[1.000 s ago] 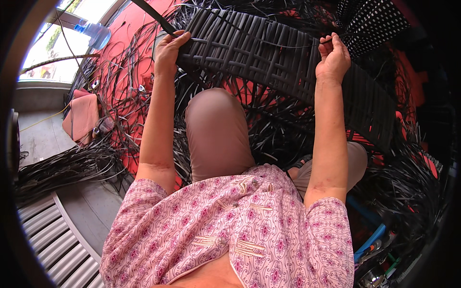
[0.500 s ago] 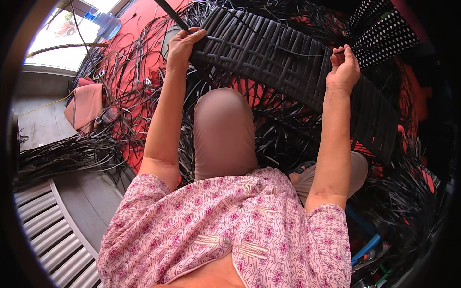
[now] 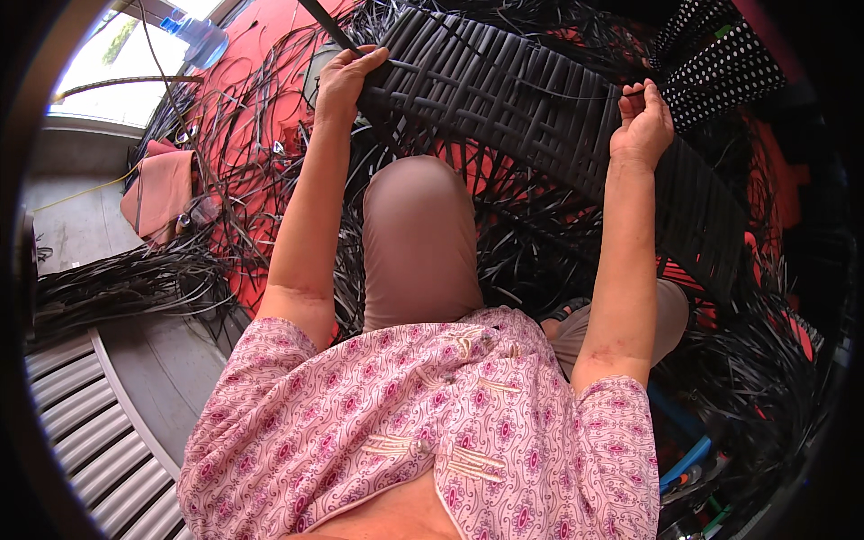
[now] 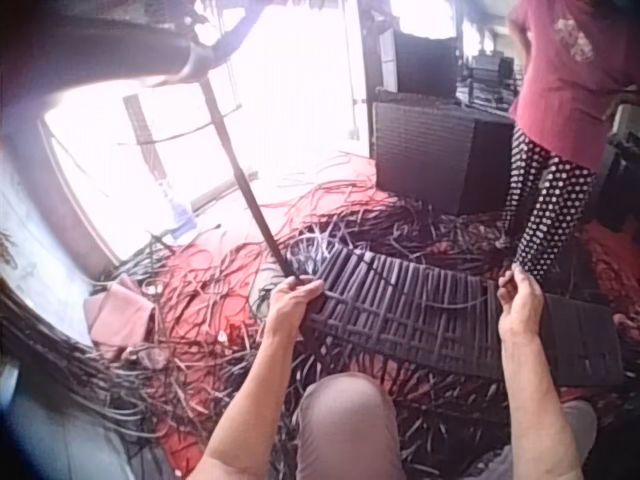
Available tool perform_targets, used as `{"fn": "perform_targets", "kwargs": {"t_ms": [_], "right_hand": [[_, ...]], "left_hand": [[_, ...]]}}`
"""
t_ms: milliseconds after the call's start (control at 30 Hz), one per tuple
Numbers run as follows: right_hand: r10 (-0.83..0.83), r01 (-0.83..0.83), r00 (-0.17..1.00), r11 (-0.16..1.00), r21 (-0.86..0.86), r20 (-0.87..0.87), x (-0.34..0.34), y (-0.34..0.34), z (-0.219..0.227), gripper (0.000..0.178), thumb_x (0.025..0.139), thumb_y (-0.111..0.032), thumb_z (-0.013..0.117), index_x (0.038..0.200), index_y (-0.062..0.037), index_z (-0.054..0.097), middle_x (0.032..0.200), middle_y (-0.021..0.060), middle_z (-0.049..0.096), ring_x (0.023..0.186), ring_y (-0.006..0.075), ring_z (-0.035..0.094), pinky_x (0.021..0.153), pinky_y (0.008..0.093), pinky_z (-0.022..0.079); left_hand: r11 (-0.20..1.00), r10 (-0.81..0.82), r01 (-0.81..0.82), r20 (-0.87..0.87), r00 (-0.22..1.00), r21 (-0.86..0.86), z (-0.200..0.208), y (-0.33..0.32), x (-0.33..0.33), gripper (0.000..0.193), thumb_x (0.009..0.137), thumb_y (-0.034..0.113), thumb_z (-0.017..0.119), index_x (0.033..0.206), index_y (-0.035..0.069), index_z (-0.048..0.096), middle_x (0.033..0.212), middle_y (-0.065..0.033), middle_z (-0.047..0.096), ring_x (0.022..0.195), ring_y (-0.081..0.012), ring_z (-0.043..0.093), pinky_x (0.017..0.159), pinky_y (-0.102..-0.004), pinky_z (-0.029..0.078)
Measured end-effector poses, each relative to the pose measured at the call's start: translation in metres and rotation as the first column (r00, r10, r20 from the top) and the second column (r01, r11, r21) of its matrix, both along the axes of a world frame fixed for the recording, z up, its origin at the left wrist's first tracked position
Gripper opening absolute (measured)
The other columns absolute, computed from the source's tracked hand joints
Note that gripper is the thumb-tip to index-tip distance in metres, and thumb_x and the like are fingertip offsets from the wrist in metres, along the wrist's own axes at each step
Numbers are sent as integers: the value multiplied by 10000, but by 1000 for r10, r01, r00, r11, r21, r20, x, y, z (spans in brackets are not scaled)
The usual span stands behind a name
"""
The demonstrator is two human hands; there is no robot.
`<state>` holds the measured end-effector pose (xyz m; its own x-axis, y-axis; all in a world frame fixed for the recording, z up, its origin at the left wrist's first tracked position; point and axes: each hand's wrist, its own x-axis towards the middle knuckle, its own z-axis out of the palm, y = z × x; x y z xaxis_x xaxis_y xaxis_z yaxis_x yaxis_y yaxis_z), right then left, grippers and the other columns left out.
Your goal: The person weaves black strips through a frame by hand, pulling the material tight and tucking it into the structure while sitting on a mat covered with more strips.
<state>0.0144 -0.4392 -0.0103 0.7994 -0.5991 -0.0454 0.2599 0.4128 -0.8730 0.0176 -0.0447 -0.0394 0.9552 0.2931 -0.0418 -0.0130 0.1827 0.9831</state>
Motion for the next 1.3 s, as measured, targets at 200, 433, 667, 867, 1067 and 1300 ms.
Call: {"fn": "perform_targets", "kwargs": {"t_ms": [200,433,667,867,1067,1300], "right_hand": [[10,-10,1000,1000,-3,4,1,-2,-2,112,961,-115,621,998,-31,685,858,37,685,756,149,667,660,242,521],[8,-8,1000,1000,-12,0,2,-2,-1,107,966,-105,611,1003,-24,671,862,55,688,769,164,670,671,253,521],[-2,1,1000,1000,-16,-13,2,-1,1,102,965,-98,608,1006,-26,667,866,55,693,772,167,669,685,262,515],[-5,5,1000,1000,-20,-14,1,0,2,102,966,-98,605,997,-28,671,863,53,694,765,164,667,687,260,513],[-11,10,1000,999,-39,-10,-1,4,5,118,960,-109,610,999,-23,682,854,41,683,758,158,666,666,251,519],[-26,26,1000,999,20,9,0,-2,2,127,987,-109,562,1032,-14,633,900,63,662,799,178,666,701,279,552]], "left_hand": [[1000,0,0,-5,1000,-11,0,-1,-1,253,788,113,829,978,-5,711,813,-36,686,687,-104,657,629,-232,555],[999,-9,9,4,1000,-48,-2,1,1,251,786,110,829,980,0,713,819,-40,692,692,-109,661,637,-237,558],[1000,-5,4,-10,1000,-27,-2,1,1,252,784,113,832,981,8,715,819,-37,694,692,-110,660,638,-241,556],[999,-16,16,-1,1000,-49,-5,1,3,254,784,116,835,979,6,715,824,-41,697,696,-111,661,641,-240,556],[1000,-2,3,6,1000,-22,-4,-1,1,325,790,153,843,1034,-3,693,840,-39,689,706,-111,654,646,-229,541],[885,422,-460,531,735,-66,55,-26,-60,328,946,212,685,1135,-47,617,930,-84,642,844,-182,616,860,-280,484]]}}
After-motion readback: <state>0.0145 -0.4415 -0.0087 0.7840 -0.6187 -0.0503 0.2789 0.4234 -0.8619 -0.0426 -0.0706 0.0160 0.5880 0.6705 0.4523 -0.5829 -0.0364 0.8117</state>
